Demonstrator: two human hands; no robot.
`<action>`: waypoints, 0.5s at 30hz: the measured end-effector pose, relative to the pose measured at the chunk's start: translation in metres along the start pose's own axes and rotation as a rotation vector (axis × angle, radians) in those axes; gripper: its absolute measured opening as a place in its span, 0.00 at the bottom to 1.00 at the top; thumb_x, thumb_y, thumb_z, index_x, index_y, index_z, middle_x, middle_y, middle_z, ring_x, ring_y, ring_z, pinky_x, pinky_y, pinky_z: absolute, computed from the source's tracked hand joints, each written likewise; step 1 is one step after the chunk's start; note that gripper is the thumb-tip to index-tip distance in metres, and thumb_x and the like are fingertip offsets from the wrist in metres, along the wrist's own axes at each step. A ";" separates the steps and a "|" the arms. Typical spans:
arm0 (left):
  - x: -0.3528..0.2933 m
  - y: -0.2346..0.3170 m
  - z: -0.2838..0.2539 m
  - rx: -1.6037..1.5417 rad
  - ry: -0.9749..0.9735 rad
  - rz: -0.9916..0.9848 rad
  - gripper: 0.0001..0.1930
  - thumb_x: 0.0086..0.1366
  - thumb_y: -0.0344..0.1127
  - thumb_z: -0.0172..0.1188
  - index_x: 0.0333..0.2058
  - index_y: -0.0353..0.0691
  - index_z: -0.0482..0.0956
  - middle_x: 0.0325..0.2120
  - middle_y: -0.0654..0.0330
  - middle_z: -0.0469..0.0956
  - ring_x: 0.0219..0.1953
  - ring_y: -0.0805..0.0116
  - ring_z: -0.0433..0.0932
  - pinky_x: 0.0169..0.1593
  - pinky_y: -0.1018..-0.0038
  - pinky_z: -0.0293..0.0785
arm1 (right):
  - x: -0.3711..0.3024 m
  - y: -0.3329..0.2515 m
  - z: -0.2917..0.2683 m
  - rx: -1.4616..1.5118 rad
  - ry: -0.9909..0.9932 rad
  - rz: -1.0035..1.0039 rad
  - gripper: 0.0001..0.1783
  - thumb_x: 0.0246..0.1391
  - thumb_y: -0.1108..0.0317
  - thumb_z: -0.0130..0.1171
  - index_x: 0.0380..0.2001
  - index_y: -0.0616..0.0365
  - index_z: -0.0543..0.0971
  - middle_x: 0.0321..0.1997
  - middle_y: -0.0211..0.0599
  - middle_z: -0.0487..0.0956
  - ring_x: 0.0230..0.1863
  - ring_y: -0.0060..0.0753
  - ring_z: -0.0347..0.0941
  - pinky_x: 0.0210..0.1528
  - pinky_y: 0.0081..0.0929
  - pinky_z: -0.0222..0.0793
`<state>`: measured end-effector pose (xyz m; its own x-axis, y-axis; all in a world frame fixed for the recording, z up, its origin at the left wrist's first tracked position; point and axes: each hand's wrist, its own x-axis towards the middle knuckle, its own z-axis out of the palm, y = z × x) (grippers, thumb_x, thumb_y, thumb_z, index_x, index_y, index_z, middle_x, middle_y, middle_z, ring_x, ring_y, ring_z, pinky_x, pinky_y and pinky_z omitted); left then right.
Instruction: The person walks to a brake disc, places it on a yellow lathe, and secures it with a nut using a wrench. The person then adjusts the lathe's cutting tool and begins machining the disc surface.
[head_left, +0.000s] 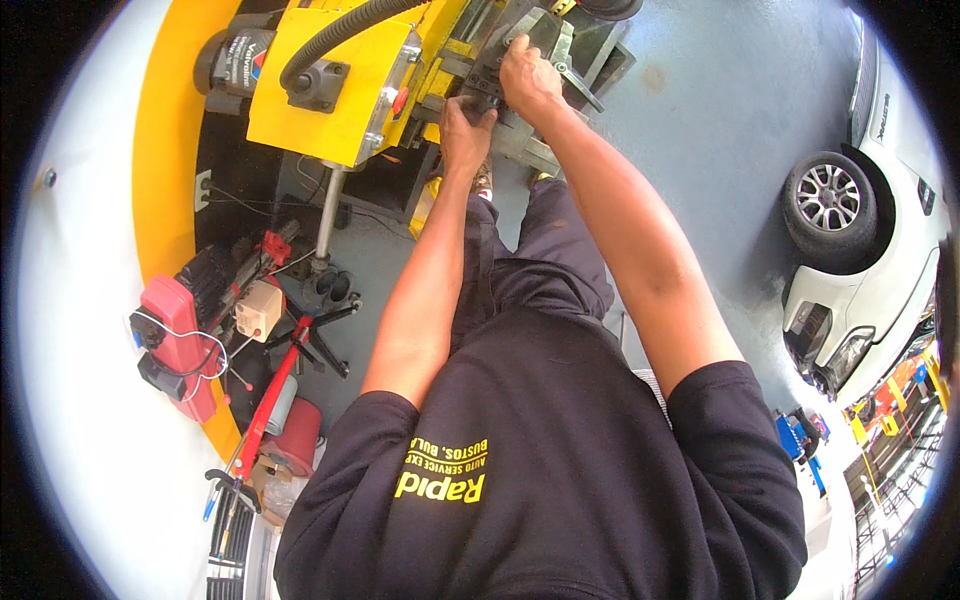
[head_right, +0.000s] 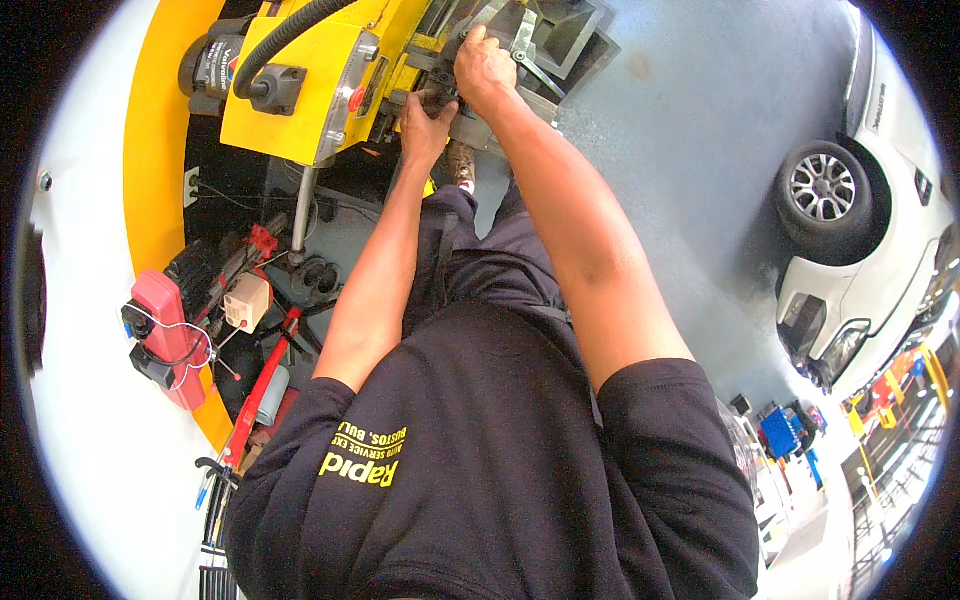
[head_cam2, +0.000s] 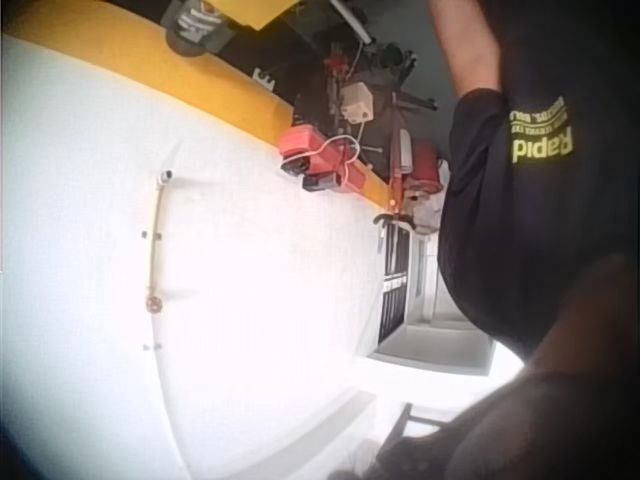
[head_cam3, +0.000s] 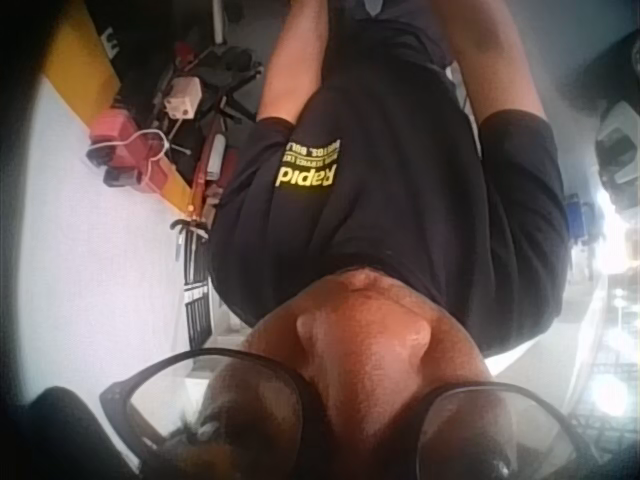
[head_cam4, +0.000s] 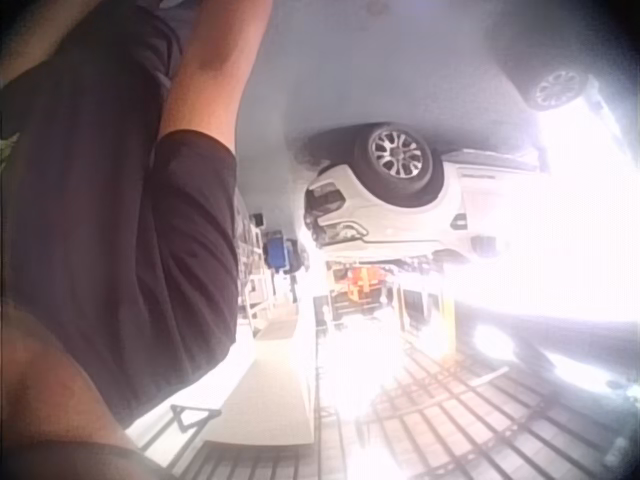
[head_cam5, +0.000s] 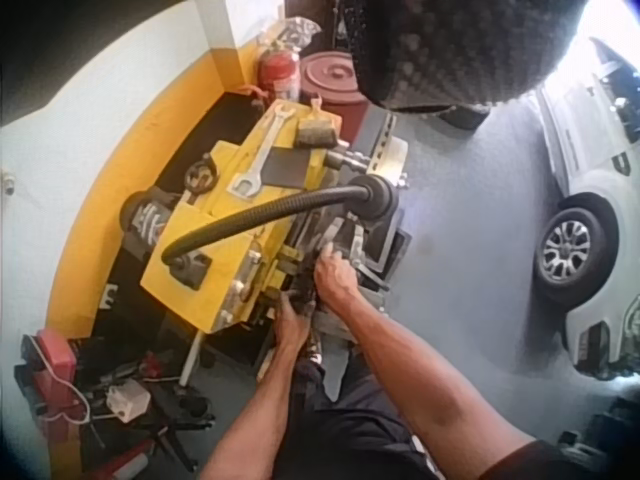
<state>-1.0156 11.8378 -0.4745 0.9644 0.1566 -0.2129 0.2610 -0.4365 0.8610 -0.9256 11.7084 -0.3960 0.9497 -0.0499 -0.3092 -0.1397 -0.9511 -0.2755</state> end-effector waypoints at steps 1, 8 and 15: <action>0.001 -0.005 0.000 -0.048 0.025 0.032 0.23 0.64 0.43 0.70 0.49 0.32 0.76 0.43 0.42 0.82 0.50 0.38 0.78 0.56 0.53 0.72 | -0.001 -0.003 -0.001 -0.001 0.001 -0.006 0.22 0.57 0.74 0.61 0.51 0.70 0.64 0.46 0.68 0.79 0.46 0.68 0.83 0.44 0.51 0.82; 0.002 0.029 -0.001 0.093 -0.021 0.004 0.22 0.66 0.42 0.68 0.49 0.29 0.76 0.47 0.37 0.80 0.51 0.36 0.78 0.56 0.53 0.73 | 0.002 0.005 0.001 -0.020 -0.046 0.033 0.22 0.59 0.69 0.60 0.53 0.66 0.66 0.47 0.63 0.80 0.48 0.64 0.82 0.48 0.48 0.82; 0.015 0.022 -0.005 0.123 -0.131 -0.154 0.19 0.67 0.41 0.67 0.47 0.30 0.79 0.45 0.38 0.82 0.51 0.37 0.79 0.56 0.52 0.73 | 0.000 0.007 0.001 -0.050 -0.020 0.003 0.23 0.58 0.68 0.61 0.53 0.67 0.67 0.47 0.62 0.80 0.48 0.64 0.83 0.46 0.49 0.82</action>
<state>-0.9953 11.8350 -0.4566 0.9080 0.1164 -0.4024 0.4006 -0.5223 0.7528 -0.9272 11.7025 -0.3990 0.9435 -0.0469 -0.3280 -0.1277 -0.9650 -0.2292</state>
